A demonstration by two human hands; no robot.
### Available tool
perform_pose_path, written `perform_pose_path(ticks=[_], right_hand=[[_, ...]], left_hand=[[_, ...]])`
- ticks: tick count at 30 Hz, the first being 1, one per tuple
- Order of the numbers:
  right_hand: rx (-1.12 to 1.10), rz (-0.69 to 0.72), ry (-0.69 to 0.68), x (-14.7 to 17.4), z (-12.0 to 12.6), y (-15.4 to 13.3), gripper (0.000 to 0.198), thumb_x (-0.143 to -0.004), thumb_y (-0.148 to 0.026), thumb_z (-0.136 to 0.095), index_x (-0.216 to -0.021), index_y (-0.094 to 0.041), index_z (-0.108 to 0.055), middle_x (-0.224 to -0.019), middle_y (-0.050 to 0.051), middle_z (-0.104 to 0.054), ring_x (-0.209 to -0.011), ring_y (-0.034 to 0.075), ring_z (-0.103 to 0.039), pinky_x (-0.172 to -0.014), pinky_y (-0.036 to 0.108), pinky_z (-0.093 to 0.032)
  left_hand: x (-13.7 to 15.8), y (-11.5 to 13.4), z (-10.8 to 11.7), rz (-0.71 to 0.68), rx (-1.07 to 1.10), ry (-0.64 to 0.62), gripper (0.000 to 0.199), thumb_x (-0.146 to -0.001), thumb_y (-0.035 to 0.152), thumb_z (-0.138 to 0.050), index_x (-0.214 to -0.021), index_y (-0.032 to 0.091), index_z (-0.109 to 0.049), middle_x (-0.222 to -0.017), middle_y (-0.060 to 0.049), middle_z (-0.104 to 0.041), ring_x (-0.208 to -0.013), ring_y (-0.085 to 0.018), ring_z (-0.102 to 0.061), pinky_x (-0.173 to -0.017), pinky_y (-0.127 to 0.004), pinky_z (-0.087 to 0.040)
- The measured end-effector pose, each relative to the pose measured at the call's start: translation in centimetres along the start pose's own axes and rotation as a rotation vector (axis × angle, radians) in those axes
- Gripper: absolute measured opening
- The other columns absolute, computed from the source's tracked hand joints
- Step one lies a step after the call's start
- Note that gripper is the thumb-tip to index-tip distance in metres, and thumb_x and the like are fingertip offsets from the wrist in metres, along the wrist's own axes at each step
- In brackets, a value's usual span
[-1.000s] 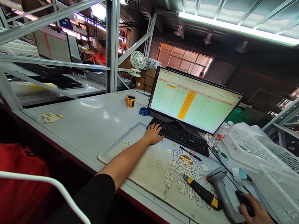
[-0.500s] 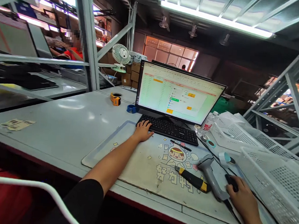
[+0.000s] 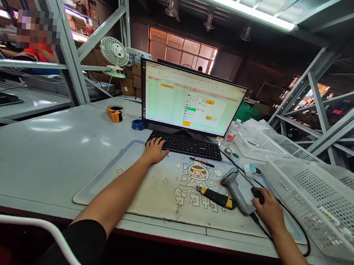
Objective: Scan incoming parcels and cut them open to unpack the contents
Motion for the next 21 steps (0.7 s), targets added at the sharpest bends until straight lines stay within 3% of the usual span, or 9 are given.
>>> perform_pose_path(ticks=[21], right_hand=[[-0.009,-0.022,0.003,0.09,0.17,0.09,0.032,-0.092,-0.032,-0.051,-0.120,-0.023,-0.065,-0.128,0.006,-0.067,-0.098,0.024,-0.067,-0.073,0.034,-0.048]], left_hand=[[-0.11,-0.16,-0.10,-0.010,-0.001,-0.005,0.067,-0.100,0.060,-0.044,-0.156,0.023,-0.047,-0.170,-0.010,-0.035,-0.155,-0.038,-0.028,-0.126,-0.054,-0.024]])
Point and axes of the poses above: each hand's wrist, its own x-axis away from the middle knuckle, its own z-axis out of the back of the hand, y = z × x, the point moved 4 cm from there along -x, towards the middle knuckle
